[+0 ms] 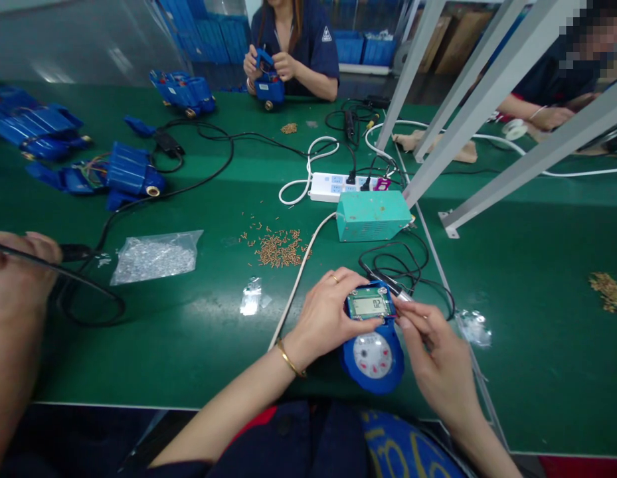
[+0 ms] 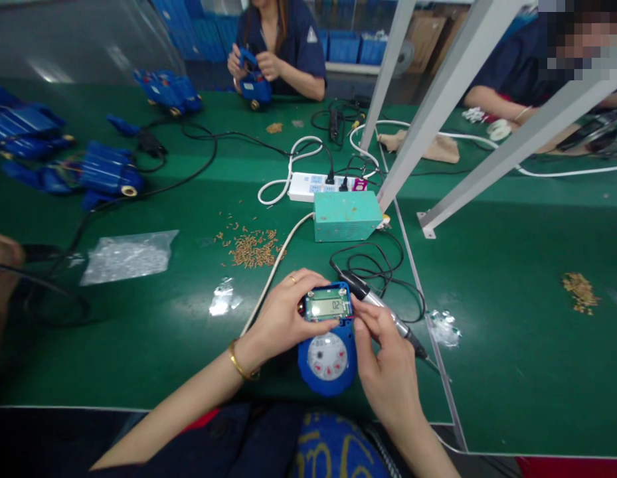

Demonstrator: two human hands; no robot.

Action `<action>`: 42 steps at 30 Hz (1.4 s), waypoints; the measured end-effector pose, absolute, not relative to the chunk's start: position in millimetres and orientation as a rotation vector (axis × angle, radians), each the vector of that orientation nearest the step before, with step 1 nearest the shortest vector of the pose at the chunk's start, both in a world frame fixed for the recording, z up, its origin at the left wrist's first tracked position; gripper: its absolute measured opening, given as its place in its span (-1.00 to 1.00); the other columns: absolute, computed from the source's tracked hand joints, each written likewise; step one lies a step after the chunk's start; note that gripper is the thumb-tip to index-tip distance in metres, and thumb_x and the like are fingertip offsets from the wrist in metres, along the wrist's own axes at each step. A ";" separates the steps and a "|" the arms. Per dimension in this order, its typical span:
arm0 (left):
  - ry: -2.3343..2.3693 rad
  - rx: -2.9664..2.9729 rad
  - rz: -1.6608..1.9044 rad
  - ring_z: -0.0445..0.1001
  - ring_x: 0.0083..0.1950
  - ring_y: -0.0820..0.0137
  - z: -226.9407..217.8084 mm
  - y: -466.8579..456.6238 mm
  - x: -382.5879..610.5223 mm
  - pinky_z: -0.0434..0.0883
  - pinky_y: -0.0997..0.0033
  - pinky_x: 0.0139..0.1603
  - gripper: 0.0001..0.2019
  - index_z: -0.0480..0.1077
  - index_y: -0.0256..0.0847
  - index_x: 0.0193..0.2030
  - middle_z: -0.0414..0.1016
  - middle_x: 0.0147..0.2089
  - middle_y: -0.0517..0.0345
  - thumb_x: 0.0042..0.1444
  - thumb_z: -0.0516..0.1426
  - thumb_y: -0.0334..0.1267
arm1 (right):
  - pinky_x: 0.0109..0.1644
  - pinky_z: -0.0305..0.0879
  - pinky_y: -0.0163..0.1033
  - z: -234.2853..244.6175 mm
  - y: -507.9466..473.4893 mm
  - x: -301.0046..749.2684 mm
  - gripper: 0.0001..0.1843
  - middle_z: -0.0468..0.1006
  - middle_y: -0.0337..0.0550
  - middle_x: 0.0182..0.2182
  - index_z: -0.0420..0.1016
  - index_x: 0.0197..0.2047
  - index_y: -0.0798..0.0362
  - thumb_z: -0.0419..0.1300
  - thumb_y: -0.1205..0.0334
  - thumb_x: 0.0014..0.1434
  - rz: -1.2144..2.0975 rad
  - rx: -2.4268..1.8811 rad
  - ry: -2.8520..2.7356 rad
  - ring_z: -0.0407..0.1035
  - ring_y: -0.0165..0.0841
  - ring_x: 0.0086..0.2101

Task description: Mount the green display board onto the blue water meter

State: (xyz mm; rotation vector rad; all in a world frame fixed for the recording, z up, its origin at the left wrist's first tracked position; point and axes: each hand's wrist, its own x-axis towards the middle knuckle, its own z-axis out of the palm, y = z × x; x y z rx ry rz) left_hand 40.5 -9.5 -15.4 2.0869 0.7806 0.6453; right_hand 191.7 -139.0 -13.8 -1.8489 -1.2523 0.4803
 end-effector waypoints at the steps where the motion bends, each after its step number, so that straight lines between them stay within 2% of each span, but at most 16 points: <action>1: 0.794 2.057 0.648 0.47 0.00 0.19 -15.9 -10.0 40.4 0.43 0.13 0.06 -0.52 0.43 -0.13 -0.01 0.51 -0.03 0.07 -0.07 0.41 -0.11 | 0.12 0.47 -0.06 -14.7 -138.1 191.6 -0.75 0.62 -0.09 -0.02 0.48 0.05 -0.05 0.11 0.10 0.38 0.485 -1.835 -1.219 0.53 -0.21 -0.01; 4: 0.821 2.011 0.636 0.45 0.00 0.20 -15.9 -11.0 41.1 0.43 0.14 0.05 -0.49 0.43 -0.13 0.02 0.48 -0.04 0.06 -0.07 0.41 -0.11 | 0.15 0.46 -0.05 -18.3 -130.9 193.6 -0.71 0.59 -0.05 0.04 0.49 0.08 -0.03 0.17 0.09 0.36 0.603 -1.737 -1.124 0.52 -0.20 0.01; 8: 0.853 2.028 0.572 0.43 -0.01 0.19 -12.2 -13.5 44.5 0.43 0.13 0.04 -0.56 0.44 -0.13 0.01 0.45 -0.08 0.07 -0.03 0.36 -0.18 | 0.34 0.25 0.04 -27.2 -115.7 201.6 -0.46 0.33 -0.02 0.30 0.33 0.31 -0.03 0.24 0.08 0.30 0.879 -1.547 -1.120 0.28 -0.14 0.25; 10: 0.883 2.034 0.549 0.43 -0.01 0.17 -10.5 -14.3 45.5 0.43 0.11 0.04 -0.58 0.45 -0.14 0.00 0.44 -0.09 0.06 -0.02 0.36 -0.16 | 0.34 0.24 0.04 -31.5 -110.3 206.9 -0.40 0.28 -0.03 0.33 0.30 0.34 -0.05 0.27 0.09 0.28 1.005 -1.459 -1.122 0.23 -0.13 0.27; 15: 0.737 2.002 0.512 0.44 0.11 0.13 -12.7 -4.8 32.8 0.40 0.07 0.15 -0.40 0.40 -0.09 0.11 0.50 0.07 0.03 -0.06 0.41 -0.03 | 0.27 0.35 0.01 -31.2 -106.1 217.4 -0.42 0.39 -0.06 0.26 0.40 0.27 -0.05 0.36 0.14 0.20 1.100 -1.434 -1.102 0.36 -0.13 0.19; 18: 0.570 1.941 0.471 0.44 0.21 0.16 -18.3 2.4 18.2 0.36 0.08 0.25 -0.29 0.30 0.01 0.26 0.47 0.22 0.06 -0.03 0.41 -0.06 | 0.26 0.36 0.02 -28.4 -105.9 219.6 -0.41 0.40 -0.05 0.25 0.40 0.28 -0.02 0.35 0.14 0.20 1.047 -1.496 -1.187 0.39 -0.11 0.16; 21: 0.564 1.853 0.563 0.40 0.28 0.15 -25.8 -0.1 10.9 0.34 0.10 0.30 -0.23 0.26 -0.02 0.31 0.41 0.29 0.01 -0.04 0.41 -0.09 | 0.28 0.32 0.07 -29.7 -107.2 220.8 -0.41 0.40 -0.04 0.25 0.38 0.30 -0.02 0.32 0.13 0.24 0.930 -1.567 -1.318 0.41 -0.09 0.14; 24: 0.594 1.749 0.684 0.43 0.24 0.16 -33.3 -9.6 14.2 0.36 0.12 0.27 -0.27 0.32 -0.09 0.26 0.45 0.22 0.00 -0.07 0.43 -0.11 | 0.30 0.29 0.11 -33.5 -109.8 222.7 -0.41 0.40 -0.06 0.25 0.34 0.33 -0.06 0.29 0.10 0.27 0.873 -1.615 -1.396 0.44 -0.09 0.11; 28: 0.644 1.635 0.770 0.46 0.14 0.19 -39.6 -18.9 22.1 0.39 0.15 0.20 -0.43 0.38 -0.12 0.20 0.49 0.12 0.01 0.04 0.37 -0.14 | 0.32 0.27 0.06 -36.1 -112.0 224.0 -0.40 0.38 -0.11 0.27 0.32 0.34 -0.12 0.29 0.07 0.28 0.908 -1.609 -1.381 0.43 -0.11 0.13; 32: 0.639 1.599 0.789 0.45 0.11 0.20 -39.9 -19.9 23.5 0.38 0.17 0.19 -0.45 0.39 -0.11 0.18 0.48 0.09 0.03 0.04 0.37 -0.17 | 0.28 0.34 -0.08 -34.0 -111.3 220.3 -0.42 0.37 -0.19 0.28 0.32 0.32 -0.22 0.31 0.09 0.27 0.995 -1.547 -1.270 0.41 -0.18 0.15; 35: 0.659 1.565 0.753 0.45 0.12 0.19 -39.2 -20.7 22.6 0.37 0.16 0.20 -0.45 0.38 -0.11 0.17 0.47 0.08 0.03 0.03 0.37 -0.16 | 0.26 0.37 -0.13 -32.3 -111.1 216.0 -0.46 0.40 -0.18 0.25 0.35 0.27 -0.21 0.32 0.10 0.25 1.013 -1.518 -1.222 0.40 -0.21 0.16; 42: 0.677 1.380 0.721 0.48 0.11 0.18 -44.3 -22.8 22.4 0.38 0.18 0.18 -0.40 0.39 -0.17 0.10 0.49 0.07 0.01 -0.09 0.43 -0.16 | 0.27 0.29 -0.25 -35.2 -114.0 209.9 -0.50 0.38 -0.16 0.27 0.37 0.23 -0.20 0.33 0.12 0.25 0.993 -1.468 -1.128 0.31 -0.27 0.23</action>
